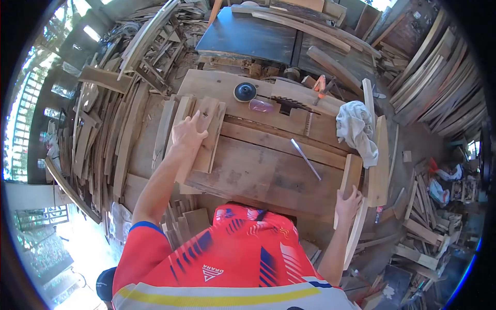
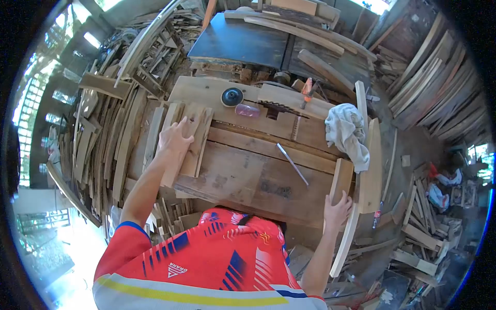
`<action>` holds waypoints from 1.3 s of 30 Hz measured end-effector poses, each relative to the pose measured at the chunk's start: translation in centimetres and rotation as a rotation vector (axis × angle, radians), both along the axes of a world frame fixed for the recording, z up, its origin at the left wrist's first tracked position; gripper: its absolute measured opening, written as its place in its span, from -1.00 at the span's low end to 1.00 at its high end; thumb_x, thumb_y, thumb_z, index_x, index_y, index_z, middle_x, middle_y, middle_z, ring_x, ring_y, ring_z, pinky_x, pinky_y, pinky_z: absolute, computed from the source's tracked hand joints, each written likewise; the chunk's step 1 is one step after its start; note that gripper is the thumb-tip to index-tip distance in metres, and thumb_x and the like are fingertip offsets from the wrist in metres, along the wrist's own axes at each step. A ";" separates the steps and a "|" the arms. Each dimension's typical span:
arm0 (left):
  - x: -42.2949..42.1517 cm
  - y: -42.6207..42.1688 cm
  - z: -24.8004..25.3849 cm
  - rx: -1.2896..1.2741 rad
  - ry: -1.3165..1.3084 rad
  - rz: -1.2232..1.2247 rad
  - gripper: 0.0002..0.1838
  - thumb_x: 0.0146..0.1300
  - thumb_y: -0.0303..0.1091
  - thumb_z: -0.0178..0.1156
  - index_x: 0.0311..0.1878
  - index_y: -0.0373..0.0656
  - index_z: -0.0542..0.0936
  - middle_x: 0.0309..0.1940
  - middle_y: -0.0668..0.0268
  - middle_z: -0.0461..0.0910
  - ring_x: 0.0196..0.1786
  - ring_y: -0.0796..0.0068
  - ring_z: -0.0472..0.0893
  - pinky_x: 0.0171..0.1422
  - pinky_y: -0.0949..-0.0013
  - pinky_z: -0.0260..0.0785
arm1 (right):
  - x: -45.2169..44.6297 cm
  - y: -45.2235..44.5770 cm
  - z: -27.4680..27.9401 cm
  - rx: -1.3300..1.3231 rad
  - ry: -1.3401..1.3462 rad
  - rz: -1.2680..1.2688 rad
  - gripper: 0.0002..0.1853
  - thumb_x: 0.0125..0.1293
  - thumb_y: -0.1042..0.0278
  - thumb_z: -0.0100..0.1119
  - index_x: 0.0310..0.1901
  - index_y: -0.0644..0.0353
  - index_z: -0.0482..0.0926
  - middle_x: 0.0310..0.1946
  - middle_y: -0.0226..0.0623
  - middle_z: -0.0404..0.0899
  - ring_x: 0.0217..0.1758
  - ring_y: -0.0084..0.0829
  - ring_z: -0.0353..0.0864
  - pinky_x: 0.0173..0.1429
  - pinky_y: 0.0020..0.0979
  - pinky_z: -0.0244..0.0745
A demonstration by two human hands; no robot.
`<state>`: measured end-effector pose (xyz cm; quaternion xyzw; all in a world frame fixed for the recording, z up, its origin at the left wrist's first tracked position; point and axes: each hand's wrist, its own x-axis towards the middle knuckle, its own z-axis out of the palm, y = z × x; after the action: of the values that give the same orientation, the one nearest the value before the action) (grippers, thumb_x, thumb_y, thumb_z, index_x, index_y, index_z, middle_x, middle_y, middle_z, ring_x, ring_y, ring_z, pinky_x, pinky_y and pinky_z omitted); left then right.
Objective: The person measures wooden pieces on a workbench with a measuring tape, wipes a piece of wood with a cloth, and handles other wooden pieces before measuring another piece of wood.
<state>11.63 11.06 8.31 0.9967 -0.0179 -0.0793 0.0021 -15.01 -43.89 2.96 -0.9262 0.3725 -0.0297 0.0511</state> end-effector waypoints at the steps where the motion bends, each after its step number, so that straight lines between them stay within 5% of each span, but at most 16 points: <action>1: -0.3 0.3 -1.1 -0.004 -0.060 0.010 -0.02 0.17 0.16 0.43 0.65 0.13 0.34 0.11 0.12 0.66 0.17 0.12 0.71 0.22 0.07 0.59 | -0.3 -0.4 -0.3 0.048 -0.027 0.007 -0.21 0.29 -0.08 0.48 0.48 0.03 0.45 0.36 0.06 0.50 0.49 0.08 0.41 0.53 0.08 0.35; 9: -1.8 0.4 -3.6 -0.177 -0.198 0.135 -0.34 0.35 0.07 0.37 0.49 0.14 0.54 0.42 0.08 0.53 0.49 0.06 0.50 0.57 0.07 0.37 | -1.2 -1.5 -1.5 0.167 -0.179 -0.012 -0.26 0.35 0.03 0.46 0.45 0.24 0.46 0.32 0.16 0.58 0.41 0.13 0.53 0.45 0.04 0.48; 12: -2.4 0.2 -5.6 -0.428 -0.436 0.045 -0.47 0.32 -0.03 0.43 0.30 -0.02 0.67 0.28 0.09 0.60 0.36 0.04 0.55 0.43 0.04 0.42 | -1.9 -0.6 0.4 0.131 -0.296 0.022 -0.30 0.27 0.09 0.51 0.40 0.15 0.53 0.32 0.03 0.60 0.41 0.06 0.54 0.51 -0.05 0.45; 14: -4.0 -2.8 -4.2 -0.381 -0.508 -0.056 -0.59 0.31 -0.11 0.44 0.14 -0.09 0.71 0.15 0.14 0.65 0.22 0.08 0.62 0.31 0.05 0.47 | -1.6 -1.5 1.4 0.082 -0.385 0.054 -0.29 0.24 0.10 0.54 0.40 0.09 0.54 0.30 -0.01 0.61 0.41 0.03 0.54 0.50 -0.06 0.45; 18: -8.8 -15.5 0.4 -0.794 -0.214 -0.312 -0.74 0.37 -0.19 0.38 0.03 -0.08 0.73 -0.05 0.20 0.72 0.03 0.15 0.71 0.20 0.11 0.55 | -0.8 -4.0 6.3 0.043 -0.462 0.026 -0.33 0.21 0.10 0.56 0.33 0.05 0.57 0.26 -0.11 0.63 0.40 -0.03 0.55 0.50 -0.07 0.43; 21: -12.4 -27.1 1.6 -0.937 0.331 -0.375 -0.67 0.48 -0.07 0.28 0.06 -0.11 0.75 -0.11 0.13 0.78 -0.04 0.16 0.76 0.14 0.13 0.57 | -0.4 -7.7 7.6 -0.016 -0.477 -0.004 -0.36 0.18 0.09 0.57 0.27 0.03 0.58 0.23 -0.16 0.65 0.38 -0.06 0.56 0.46 -0.08 0.45; 24: -14.5 -38.4 0.0 -1.084 0.438 -0.610 -0.64 0.52 -0.06 0.26 0.06 -0.16 0.75 -0.14 0.09 0.79 -0.13 0.12 0.78 0.04 0.13 0.59 | 0.7 -11.2 8.1 -0.038 -0.458 -0.056 -0.35 0.15 0.06 0.58 0.25 0.00 0.56 0.21 -0.18 0.65 0.35 -0.08 0.58 0.42 -0.08 0.48; 26: -15.1 -45.7 -0.4 -1.164 0.560 -0.559 -0.56 0.53 -0.02 0.30 0.21 -0.19 0.70 -0.13 0.15 0.81 -0.16 0.38 0.76 -0.05 0.26 0.61 | 0.8 -12.4 7.6 -0.009 -0.446 -0.093 -0.33 0.13 0.04 0.59 0.26 -0.01 0.55 0.20 -0.19 0.65 0.34 -0.08 0.58 0.40 -0.08 0.49; 29: -15.8 -54.2 -2.4 -1.384 0.860 -0.229 -0.48 0.57 0.00 0.26 0.33 -0.24 0.60 -0.04 0.21 0.79 -0.17 0.44 0.75 -0.08 0.30 0.63 | 1.3 -14.6 6.3 0.050 -0.419 -0.121 -0.27 0.13 -0.05 0.57 0.31 0.01 0.53 0.23 -0.18 0.63 0.35 -0.08 0.56 0.38 -0.06 0.51; 39: -18.6 -60.8 -2.2 -1.452 0.690 0.032 -0.49 0.54 -0.12 0.32 0.25 -0.39 0.51 -0.01 0.08 0.72 -0.10 0.41 0.76 -0.12 0.31 0.68 | -2.0 -17.3 6.1 0.189 -0.349 0.101 0.07 0.08 -0.01 0.61 0.59 0.16 0.29 0.26 -0.01 0.56 0.37 0.01 0.49 0.46 -0.06 0.40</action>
<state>-6.97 -49.79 6.14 0.6659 -0.0489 -0.3515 0.6563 -17.02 -61.14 9.03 -0.9156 0.3121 -0.1521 0.2029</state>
